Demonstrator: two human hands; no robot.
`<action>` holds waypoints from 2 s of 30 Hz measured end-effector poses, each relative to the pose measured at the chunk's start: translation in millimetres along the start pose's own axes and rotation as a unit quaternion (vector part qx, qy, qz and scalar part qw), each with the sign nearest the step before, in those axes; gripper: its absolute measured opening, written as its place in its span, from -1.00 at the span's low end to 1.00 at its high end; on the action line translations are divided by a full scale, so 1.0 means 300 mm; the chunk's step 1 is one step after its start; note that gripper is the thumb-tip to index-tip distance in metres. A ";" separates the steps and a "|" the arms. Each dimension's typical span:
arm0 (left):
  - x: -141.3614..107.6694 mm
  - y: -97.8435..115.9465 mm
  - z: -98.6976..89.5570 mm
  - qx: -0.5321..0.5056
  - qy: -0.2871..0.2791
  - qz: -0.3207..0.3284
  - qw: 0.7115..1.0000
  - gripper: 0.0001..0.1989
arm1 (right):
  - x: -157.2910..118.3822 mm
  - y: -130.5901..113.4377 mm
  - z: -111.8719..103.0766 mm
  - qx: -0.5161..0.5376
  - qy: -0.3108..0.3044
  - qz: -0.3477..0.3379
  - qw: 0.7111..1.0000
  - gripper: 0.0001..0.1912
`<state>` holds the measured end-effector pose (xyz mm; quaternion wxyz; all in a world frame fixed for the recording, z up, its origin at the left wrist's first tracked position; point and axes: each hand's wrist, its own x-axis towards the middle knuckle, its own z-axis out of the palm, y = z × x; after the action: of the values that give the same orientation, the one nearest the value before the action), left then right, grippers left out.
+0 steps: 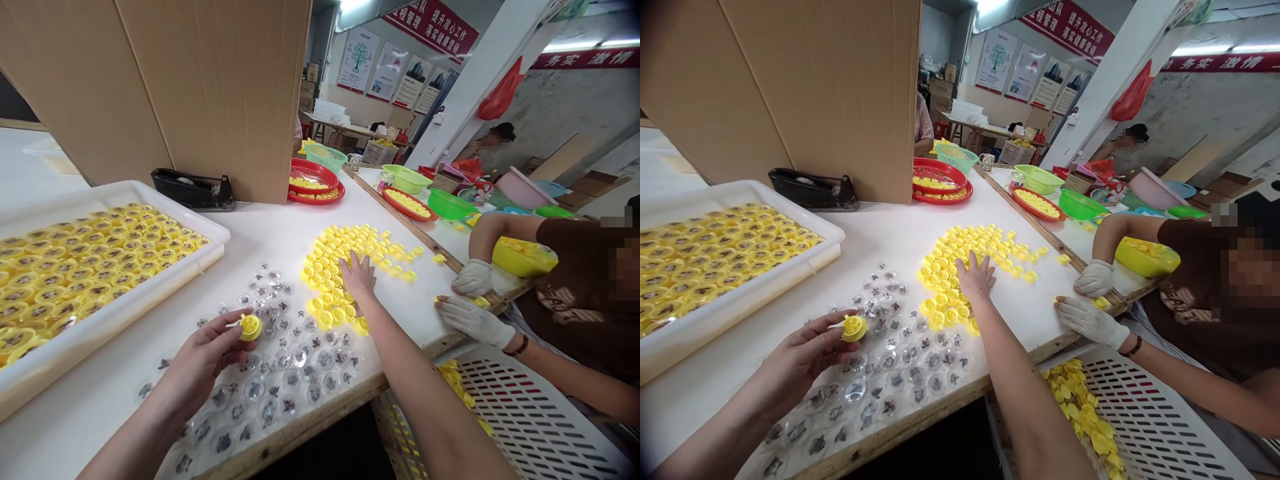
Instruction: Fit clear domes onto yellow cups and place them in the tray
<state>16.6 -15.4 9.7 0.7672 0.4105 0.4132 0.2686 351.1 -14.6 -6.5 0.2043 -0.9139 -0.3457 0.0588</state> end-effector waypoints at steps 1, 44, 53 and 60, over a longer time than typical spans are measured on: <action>0.000 0.000 -0.002 -0.001 -0.001 0.002 1.000 -0.50 | -0.011 0.004 -0.018 0.006 0.009 -0.013 1.000 -0.32; -0.019 -0.008 0.041 -0.023 -0.016 0.014 1.000 -0.63 | -0.473 -0.068 -0.123 0.059 -0.230 -0.361 0.902 -0.90; -0.017 -0.007 0.039 -0.030 -0.019 0.016 0.999 -0.65 | -0.476 -0.065 -0.089 0.032 -0.255 -0.403 0.878 -0.90; -0.014 -0.010 0.036 -0.034 -0.021 0.018 0.999 -0.65 | -0.473 -0.064 -0.091 0.021 -0.258 -0.371 0.892 -0.75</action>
<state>23.8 -24.4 12.3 0.7841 0.3972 0.3806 0.2874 239.0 -103.7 21.4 0.1343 -0.6676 -0.6986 0.2196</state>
